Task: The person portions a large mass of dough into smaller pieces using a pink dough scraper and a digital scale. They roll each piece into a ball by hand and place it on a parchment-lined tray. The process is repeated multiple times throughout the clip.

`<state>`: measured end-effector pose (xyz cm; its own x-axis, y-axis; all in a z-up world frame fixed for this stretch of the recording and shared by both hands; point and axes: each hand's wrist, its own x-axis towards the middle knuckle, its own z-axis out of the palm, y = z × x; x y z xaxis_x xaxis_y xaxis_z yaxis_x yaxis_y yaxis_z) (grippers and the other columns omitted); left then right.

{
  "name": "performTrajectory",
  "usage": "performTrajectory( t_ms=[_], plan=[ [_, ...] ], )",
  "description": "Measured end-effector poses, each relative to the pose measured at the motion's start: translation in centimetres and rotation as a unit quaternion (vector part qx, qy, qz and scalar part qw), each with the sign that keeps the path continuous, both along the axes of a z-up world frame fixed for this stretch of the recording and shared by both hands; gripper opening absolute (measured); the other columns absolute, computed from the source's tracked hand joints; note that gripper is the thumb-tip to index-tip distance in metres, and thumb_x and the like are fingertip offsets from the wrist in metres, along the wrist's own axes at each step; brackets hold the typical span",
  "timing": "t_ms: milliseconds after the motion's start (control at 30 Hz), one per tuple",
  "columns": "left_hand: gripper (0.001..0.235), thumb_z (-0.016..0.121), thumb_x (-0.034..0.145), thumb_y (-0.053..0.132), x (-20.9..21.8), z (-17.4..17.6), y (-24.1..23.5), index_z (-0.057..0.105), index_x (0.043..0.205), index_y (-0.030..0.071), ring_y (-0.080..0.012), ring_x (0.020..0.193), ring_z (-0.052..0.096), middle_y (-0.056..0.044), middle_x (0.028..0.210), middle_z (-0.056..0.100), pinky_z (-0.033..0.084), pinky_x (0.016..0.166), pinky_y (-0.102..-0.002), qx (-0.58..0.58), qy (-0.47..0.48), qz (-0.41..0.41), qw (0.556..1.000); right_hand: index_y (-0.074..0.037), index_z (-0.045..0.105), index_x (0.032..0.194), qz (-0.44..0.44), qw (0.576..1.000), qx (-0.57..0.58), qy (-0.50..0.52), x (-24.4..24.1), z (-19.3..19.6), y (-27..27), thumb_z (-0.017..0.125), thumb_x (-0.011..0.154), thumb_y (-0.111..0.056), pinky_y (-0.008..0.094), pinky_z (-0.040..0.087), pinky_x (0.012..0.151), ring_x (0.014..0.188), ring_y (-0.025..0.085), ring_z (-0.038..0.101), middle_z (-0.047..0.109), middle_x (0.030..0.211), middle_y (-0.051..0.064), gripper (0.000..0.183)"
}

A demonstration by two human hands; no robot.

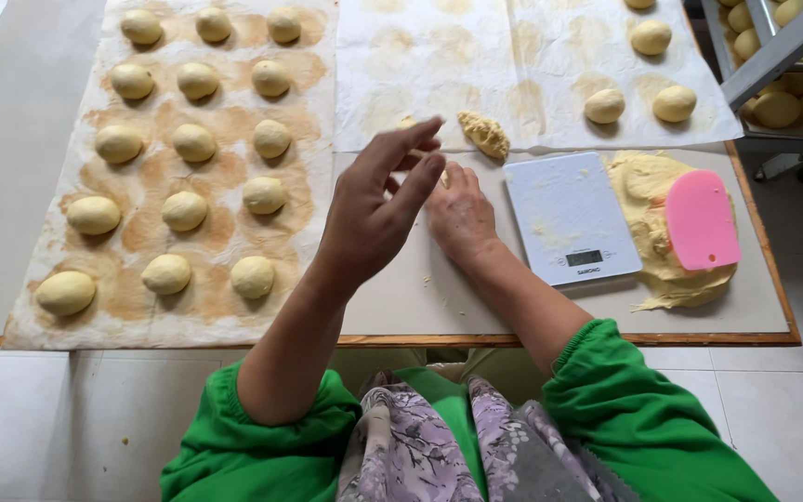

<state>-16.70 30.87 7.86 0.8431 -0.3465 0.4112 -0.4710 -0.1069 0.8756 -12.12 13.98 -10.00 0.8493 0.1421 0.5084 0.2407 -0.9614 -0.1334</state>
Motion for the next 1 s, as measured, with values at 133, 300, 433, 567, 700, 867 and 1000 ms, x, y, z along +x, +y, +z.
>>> performTrajectory(
  t_ms=[133,300,433,567,700,867,1000],
  plan=[
    [0.04,0.063,0.103,0.023,-1.5,-2.9,3.7,0.06,0.14,0.008,-0.0313,0.11,0.072,-0.018,0.119,0.069,0.055,0.081,-0.034,-0.037,0.026,0.025,0.999,-0.008,0.069,0.102,0.03,0.998,0.018,0.046,0.0,0.6,-2.6,0.062,0.087,0.001,0.042,0.06,0.074,0.094,0.034,0.066,0.058,0.102,0.012,0.019],
    [0.044,0.067,0.101,0.018,-0.7,-9.0,5.9,0.058,0.143,0.007,-0.0178,0.104,0.07,-0.01,0.115,0.069,0.055,0.083,-0.026,-0.091,0.089,0.084,0.988,-0.004,0.068,0.119,0.135,0.978,0.137,-0.084,-7.8,8.4,-1.3,0.067,0.096,-0.006,0.047,0.055,0.094,0.109,0.041,0.064,0.058,0.116,0.017,0.023],
    [0.048,0.069,0.099,0.018,-1.1,-10.9,4.9,0.057,0.144,0.005,-0.0196,0.101,0.071,-0.012,0.113,0.071,0.054,0.08,-0.026,-0.077,0.095,0.087,0.989,-0.019,0.056,0.144,0.159,0.933,0.025,0.321,-10.7,6.2,-1.0,0.071,0.088,-0.054,0.085,0.022,0.107,0.146,0.048,0.037,0.042,0.153,0.025,0.067],
    [0.048,0.07,0.098,0.019,-1.0,-13.3,3.4,0.058,0.142,0.005,-0.0246,0.098,0.074,-0.014,0.112,0.072,0.056,0.076,-0.029,-0.052,0.077,0.099,0.991,-0.012,0.069,0.13,0.149,0.953,0.247,0.094,-8.4,5.4,-1.4,0.072,0.094,-0.031,0.053,0.042,0.086,0.113,0.036,0.064,0.064,0.133,0.016,0.041],
    [0.048,0.07,0.098,0.022,-0.6,-15.9,1.9,0.059,0.141,0.005,-0.0246,0.093,0.076,-0.011,0.109,0.073,0.057,0.076,-0.031,-0.047,0.031,0.128,0.99,-0.002,0.073,0.116,0.099,0.989,0.09,-0.067,-3.9,0.7,0.3,0.068,0.1,-0.032,0.048,0.043,0.105,0.114,0.04,0.06,0.065,0.119,0.022,0.035],
    [0.046,0.067,0.099,0.018,-1.3,-16.3,2.1,0.058,0.141,0.002,-0.0268,0.092,0.076,-0.012,0.107,0.072,0.058,0.078,-0.034,-0.053,-0.026,0.157,0.986,-0.008,0.071,0.117,0.159,0.985,0.048,-0.047,-10.0,0.6,3.1,0.063,0.098,-0.034,0.05,0.047,0.101,0.117,0.041,0.062,0.066,0.121,0.019,0.033],
    [0.043,0.065,0.098,0.011,-1.5,-16.3,2.8,0.059,0.139,0.0,-0.0266,0.091,0.075,-0.013,0.105,0.073,0.059,0.081,-0.033,-0.089,-0.038,0.182,0.978,-0.017,0.07,0.128,0.059,0.995,-0.063,-0.06,-8.5,-0.1,-0.7,0.053,0.1,-0.052,0.063,0.039,0.108,0.128,0.04,0.058,0.067,0.124,0.014,0.048]
  ],
)
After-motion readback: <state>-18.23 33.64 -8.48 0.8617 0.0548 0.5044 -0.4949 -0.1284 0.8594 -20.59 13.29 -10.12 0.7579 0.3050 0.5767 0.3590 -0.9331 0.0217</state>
